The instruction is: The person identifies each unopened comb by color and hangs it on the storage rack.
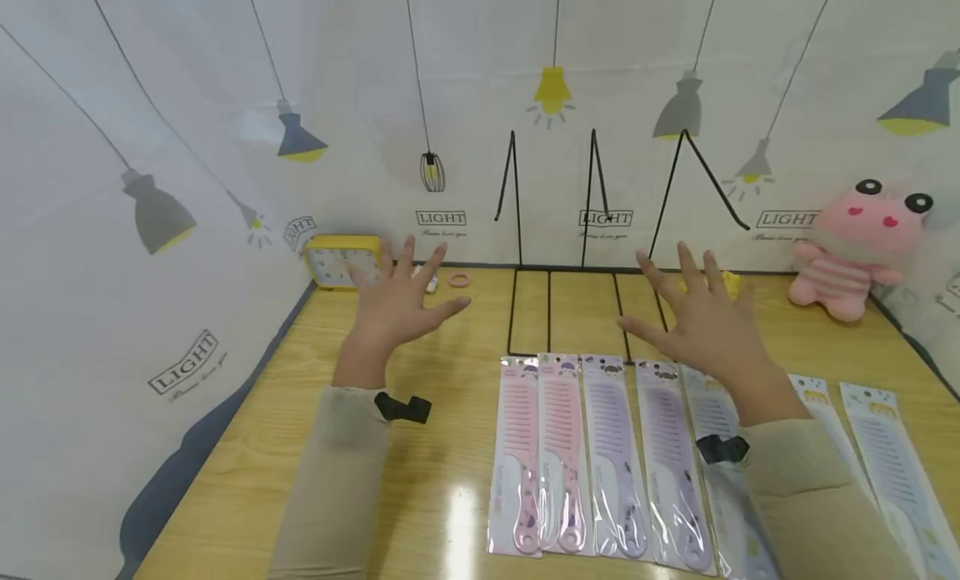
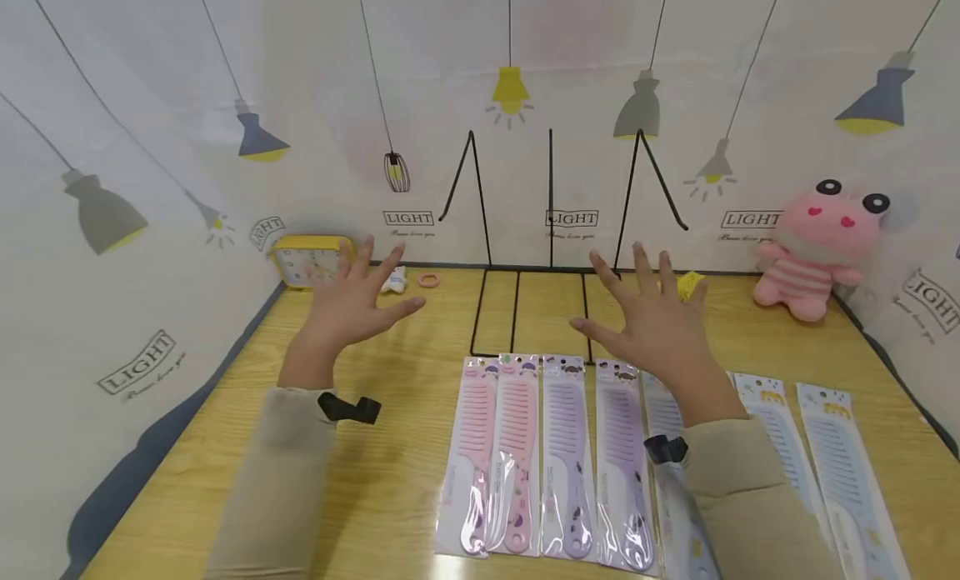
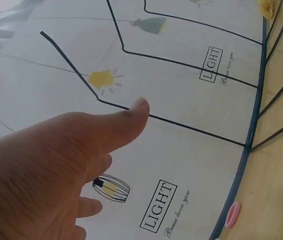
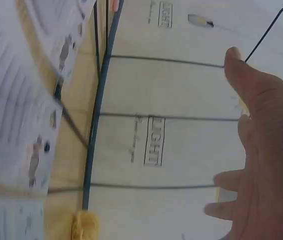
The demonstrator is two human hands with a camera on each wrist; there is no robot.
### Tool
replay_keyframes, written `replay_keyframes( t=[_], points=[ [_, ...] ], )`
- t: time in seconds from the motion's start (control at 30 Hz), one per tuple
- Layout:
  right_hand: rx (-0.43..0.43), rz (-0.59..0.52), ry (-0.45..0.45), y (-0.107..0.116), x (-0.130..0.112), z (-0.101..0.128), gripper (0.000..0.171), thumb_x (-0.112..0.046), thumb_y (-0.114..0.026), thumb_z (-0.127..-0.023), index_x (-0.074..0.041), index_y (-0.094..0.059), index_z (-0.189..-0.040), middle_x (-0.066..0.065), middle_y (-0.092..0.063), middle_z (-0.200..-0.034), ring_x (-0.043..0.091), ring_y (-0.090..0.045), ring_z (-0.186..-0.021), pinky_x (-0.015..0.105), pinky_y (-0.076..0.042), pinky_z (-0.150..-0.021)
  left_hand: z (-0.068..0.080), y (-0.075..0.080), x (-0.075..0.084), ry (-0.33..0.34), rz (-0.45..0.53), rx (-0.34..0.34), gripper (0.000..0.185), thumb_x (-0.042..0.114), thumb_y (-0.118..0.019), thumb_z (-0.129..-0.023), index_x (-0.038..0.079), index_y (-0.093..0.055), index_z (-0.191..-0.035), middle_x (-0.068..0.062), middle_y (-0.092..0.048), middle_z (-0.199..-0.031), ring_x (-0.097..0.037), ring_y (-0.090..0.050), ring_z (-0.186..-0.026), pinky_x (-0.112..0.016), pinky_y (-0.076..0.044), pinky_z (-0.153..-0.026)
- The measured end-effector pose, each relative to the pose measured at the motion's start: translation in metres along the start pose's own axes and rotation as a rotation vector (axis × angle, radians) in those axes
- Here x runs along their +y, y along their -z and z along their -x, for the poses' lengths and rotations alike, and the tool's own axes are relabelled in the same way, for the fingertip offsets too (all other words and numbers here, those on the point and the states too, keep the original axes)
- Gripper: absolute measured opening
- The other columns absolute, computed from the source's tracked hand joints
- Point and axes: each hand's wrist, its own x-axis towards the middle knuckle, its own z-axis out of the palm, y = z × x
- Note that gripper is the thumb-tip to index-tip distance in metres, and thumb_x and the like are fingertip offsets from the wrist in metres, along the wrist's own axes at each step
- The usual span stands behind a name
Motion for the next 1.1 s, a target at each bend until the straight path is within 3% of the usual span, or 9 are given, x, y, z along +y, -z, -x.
replay_keyframes(
  t=[0.1,0.17,0.27,0.4,0.6,0.8,1.1],
  points=[
    [-0.059,-0.160,0.105,-0.015,-0.032,0.000,0.081,-0.067,-0.051,-0.096,-0.027,-0.024,-0.162,0.021,-0.024,-0.163,0.051,-0.027,-0.144,0.076,-0.024,-0.108,-0.001,-0.015,0.011,-0.076,0.110,-0.069,0.082,0.076,-0.037,-0.095,0.036,-0.014,-0.162,-0.007,-0.021,-0.166,-0.040,-0.015,-0.151,-0.071,-0.014,-0.115],
    [-0.116,-0.267,0.196,-0.032,-0.060,-0.002,0.069,-0.052,-0.057,-0.099,-0.013,-0.043,-0.154,0.021,-0.045,-0.152,0.046,-0.045,-0.135,0.066,-0.038,-0.107,-0.002,-0.033,0.022,-0.129,0.214,-0.143,0.073,0.066,-0.042,-0.099,0.032,-0.025,-0.161,-0.007,-0.037,-0.160,-0.037,-0.036,-0.145,-0.063,-0.029,-0.115],
    [-0.195,-0.327,0.283,-0.060,-0.099,-0.010,0.052,-0.035,-0.065,-0.099,-0.003,-0.058,-0.139,0.018,-0.063,-0.133,0.037,-0.059,-0.122,0.055,-0.047,-0.104,-0.006,-0.066,0.037,-0.193,0.322,-0.244,0.060,0.055,-0.046,-0.103,0.030,-0.037,-0.157,-0.007,-0.050,-0.152,-0.032,-0.052,-0.133,-0.054,-0.043,-0.108],
    [-0.261,-0.229,0.267,-0.087,-0.126,-0.020,0.057,-0.035,-0.071,-0.095,-0.003,-0.057,-0.139,0.018,-0.062,-0.131,0.035,-0.059,-0.121,0.051,-0.048,-0.103,-0.014,-0.105,0.047,-0.251,0.371,-0.281,0.049,0.043,-0.045,-0.106,0.029,-0.044,-0.154,-0.007,-0.048,-0.153,-0.029,-0.045,-0.140,-0.049,-0.038,-0.114],
    [-0.276,-0.153,0.242,-0.101,-0.123,-0.019,0.075,-0.051,-0.077,-0.085,-0.003,-0.057,-0.139,0.019,-0.053,-0.140,0.036,-0.052,-0.129,0.051,-0.044,-0.109,-0.017,-0.137,0.045,-0.254,0.446,-0.163,0.045,0.039,-0.044,-0.108,0.022,-0.052,-0.149,-0.003,-0.041,-0.158,-0.026,-0.028,-0.150,-0.048,-0.023,-0.121],
    [-0.260,-0.203,0.292,-0.100,-0.111,-0.010,0.079,-0.055,-0.079,-0.080,-0.003,-0.060,-0.136,0.017,-0.052,-0.141,0.035,-0.050,-0.129,0.050,-0.043,-0.109,-0.015,-0.146,0.041,-0.261,0.482,-0.110,0.048,0.038,-0.048,-0.106,0.017,-0.051,-0.149,0.002,-0.038,-0.160,-0.020,-0.025,-0.151,-0.044,-0.019,-0.123],
    [-0.268,-0.184,0.313,-0.094,-0.119,-0.011,0.089,-0.066,-0.080,-0.071,-0.006,-0.061,-0.134,0.012,-0.056,-0.132,0.032,-0.050,-0.124,0.050,-0.045,-0.107,-0.017,-0.141,0.038,-0.242,0.467,-0.084,0.049,0.041,-0.051,-0.105,0.018,-0.053,-0.148,0.003,-0.040,-0.158,-0.021,-0.028,-0.150,-0.044,-0.019,-0.123]
  ],
)
